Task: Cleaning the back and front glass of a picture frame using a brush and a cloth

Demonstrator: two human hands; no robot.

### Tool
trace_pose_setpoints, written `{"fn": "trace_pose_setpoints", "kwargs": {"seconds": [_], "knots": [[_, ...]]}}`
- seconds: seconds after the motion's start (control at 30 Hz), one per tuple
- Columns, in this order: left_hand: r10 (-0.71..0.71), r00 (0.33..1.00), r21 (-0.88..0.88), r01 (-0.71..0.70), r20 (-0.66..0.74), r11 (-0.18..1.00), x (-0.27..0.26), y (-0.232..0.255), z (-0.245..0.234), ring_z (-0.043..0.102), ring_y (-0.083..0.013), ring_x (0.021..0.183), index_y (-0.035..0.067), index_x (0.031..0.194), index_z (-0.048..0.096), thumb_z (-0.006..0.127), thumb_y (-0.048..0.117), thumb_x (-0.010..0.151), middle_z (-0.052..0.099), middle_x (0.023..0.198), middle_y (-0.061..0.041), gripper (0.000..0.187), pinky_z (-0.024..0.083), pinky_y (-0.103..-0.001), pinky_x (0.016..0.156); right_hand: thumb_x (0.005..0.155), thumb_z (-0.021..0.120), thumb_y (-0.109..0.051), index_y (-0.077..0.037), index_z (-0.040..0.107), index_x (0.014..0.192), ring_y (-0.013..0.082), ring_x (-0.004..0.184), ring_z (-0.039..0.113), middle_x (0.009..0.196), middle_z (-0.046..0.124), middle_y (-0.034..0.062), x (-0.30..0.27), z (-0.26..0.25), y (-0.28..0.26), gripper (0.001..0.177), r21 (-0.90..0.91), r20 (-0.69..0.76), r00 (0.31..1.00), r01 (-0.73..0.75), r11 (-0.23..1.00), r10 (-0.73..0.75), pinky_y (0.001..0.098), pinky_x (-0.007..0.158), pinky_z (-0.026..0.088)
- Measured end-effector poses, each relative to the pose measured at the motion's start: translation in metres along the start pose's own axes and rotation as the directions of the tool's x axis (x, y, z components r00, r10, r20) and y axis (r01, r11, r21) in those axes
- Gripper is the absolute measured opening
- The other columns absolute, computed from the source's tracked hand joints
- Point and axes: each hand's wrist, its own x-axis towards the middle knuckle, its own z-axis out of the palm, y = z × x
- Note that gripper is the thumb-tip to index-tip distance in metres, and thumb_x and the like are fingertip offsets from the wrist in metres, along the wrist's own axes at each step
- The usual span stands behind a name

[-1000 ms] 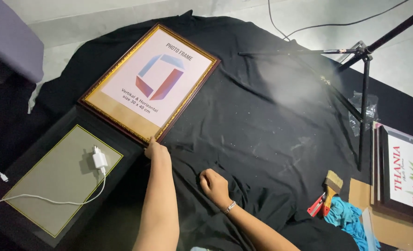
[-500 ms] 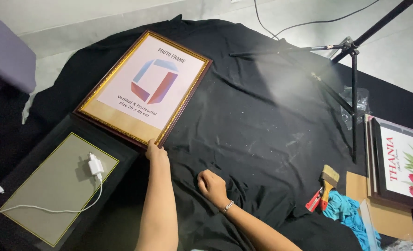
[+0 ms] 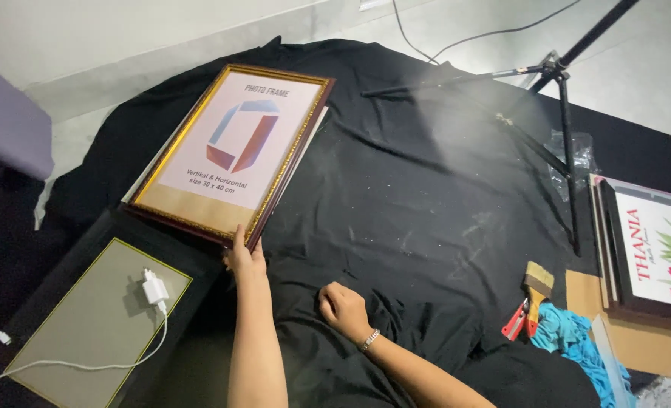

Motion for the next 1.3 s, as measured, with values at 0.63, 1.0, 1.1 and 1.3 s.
{"fn": "trace_pose_setpoints", "kwargs": {"seconds": [0.63, 1.0, 1.1, 1.3], "knots": [[-0.041, 0.969, -0.035, 0.051, 0.245, 0.998, 0.037, 0.000, -0.023, 0.065, -0.0222, 0.078, -0.011, 0.092, 0.059, 0.061, -0.005, 0.089, 0.065, 0.090, -0.017, 0.007, 0.055, -0.027, 0.071, 0.083, 0.063, -0.009, -0.009, 0.061, 0.087, 0.0206, 0.061, 0.059, 0.077, 0.065, 0.0022, -0.003, 0.007, 0.008, 0.005, -0.046, -0.004, 0.999, 0.040, 0.998, -0.040, 0.0306, 0.059, 0.047], [-0.056, 0.941, 0.064, 0.036, 0.334, 0.997, 0.000, 0.029, -0.040, 0.062, -0.0201, 0.079, -0.005, 0.091, 0.058, 0.057, -0.003, 0.090, 0.064, 0.088, -0.013, 0.002, 0.052, -0.027, 0.076, 0.088, 0.058, -0.020, -0.009, 0.068, 0.093, 0.0240, 0.072, 0.064, 0.085, 0.070, 0.0034, -0.006, 0.002, 0.039, 0.016, 0.161, 0.238, 0.942, -0.280, 0.946, 0.238, 0.0335, 0.070, 0.051], [-0.075, 0.981, 0.099, 0.058, 0.178, 0.993, -0.004, 0.042, -0.058, 0.069, -0.0273, 0.090, 0.019, 0.097, 0.067, 0.077, -0.006, 0.077, 0.062, 0.099, -0.007, 0.033, 0.060, -0.036, 0.074, 0.094, 0.056, -0.013, -0.006, 0.067, 0.098, 0.0193, 0.070, 0.061, 0.071, 0.063, 0.0087, 0.005, -0.009, 0.073, 0.014, 0.485, 0.461, 0.739, -0.673, 0.558, 0.491, 0.0320, 0.068, 0.051], [-0.234, 0.823, 0.209, 0.144, 0.518, 0.967, -0.086, 0.086, -0.052, 0.068, -0.0245, 0.095, -0.003, 0.124, 0.059, 0.056, -0.002, 0.085, 0.069, 0.114, -0.014, 0.039, 0.057, -0.033, 0.086, 0.099, 0.061, -0.037, -0.016, 0.067, 0.107, 0.0111, 0.082, 0.065, 0.096, 0.070, 0.0008, 0.024, -0.089, 0.143, 0.023, 0.838, 0.510, 0.707, -0.536, -0.099, 0.491, 0.0258, 0.066, 0.043]]}}
